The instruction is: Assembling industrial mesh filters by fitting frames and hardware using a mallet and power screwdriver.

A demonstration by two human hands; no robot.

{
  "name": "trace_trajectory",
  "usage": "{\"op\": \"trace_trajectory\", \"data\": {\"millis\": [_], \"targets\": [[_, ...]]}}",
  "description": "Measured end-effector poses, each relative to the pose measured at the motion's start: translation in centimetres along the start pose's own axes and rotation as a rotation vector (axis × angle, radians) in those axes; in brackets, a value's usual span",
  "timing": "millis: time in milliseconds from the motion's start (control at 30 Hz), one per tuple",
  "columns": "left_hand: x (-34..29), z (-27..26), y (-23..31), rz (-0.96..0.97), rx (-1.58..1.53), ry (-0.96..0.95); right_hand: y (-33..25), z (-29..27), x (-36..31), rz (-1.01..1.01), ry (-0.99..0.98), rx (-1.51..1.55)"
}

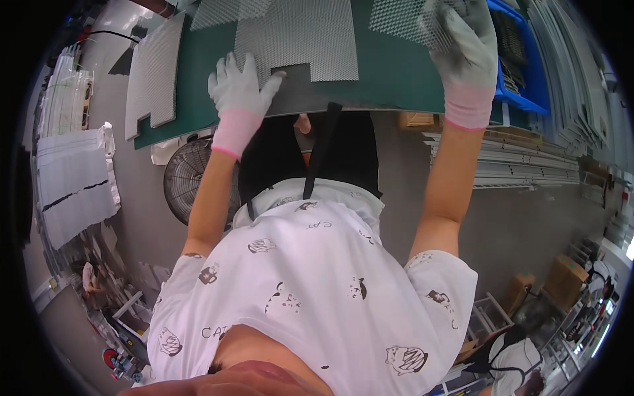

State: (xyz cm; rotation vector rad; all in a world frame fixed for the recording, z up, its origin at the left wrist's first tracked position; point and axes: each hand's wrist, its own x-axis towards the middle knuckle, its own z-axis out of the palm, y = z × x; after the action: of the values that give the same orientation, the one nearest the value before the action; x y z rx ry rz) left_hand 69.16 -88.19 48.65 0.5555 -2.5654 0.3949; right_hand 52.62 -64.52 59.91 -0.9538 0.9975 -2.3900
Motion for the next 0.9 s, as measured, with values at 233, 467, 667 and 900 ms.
{"op": "trace_trajectory", "data": {"millis": [233,467,667,900], "targets": [[-13.9,2.2,7.2,0.743,-0.775,-0.573,0.1,-1.2,-3.5,-0.007,0.159,-0.087],[-8.0,-1.2,1.4,0.295,-1.189,-0.034,0.7,-2.0,-4.7,-0.038,-0.047,-0.030],[0.1,4.1,-3.5,-0.002,-0.325,-0.291,3.7,-0.1,-2.8,-0.025,0.011,0.013],[1.0,3.4,-1.7,-0.047,-0.296,-0.321,5.1,-0.8,-1.6,0.129,0.110,-0.051]]}}
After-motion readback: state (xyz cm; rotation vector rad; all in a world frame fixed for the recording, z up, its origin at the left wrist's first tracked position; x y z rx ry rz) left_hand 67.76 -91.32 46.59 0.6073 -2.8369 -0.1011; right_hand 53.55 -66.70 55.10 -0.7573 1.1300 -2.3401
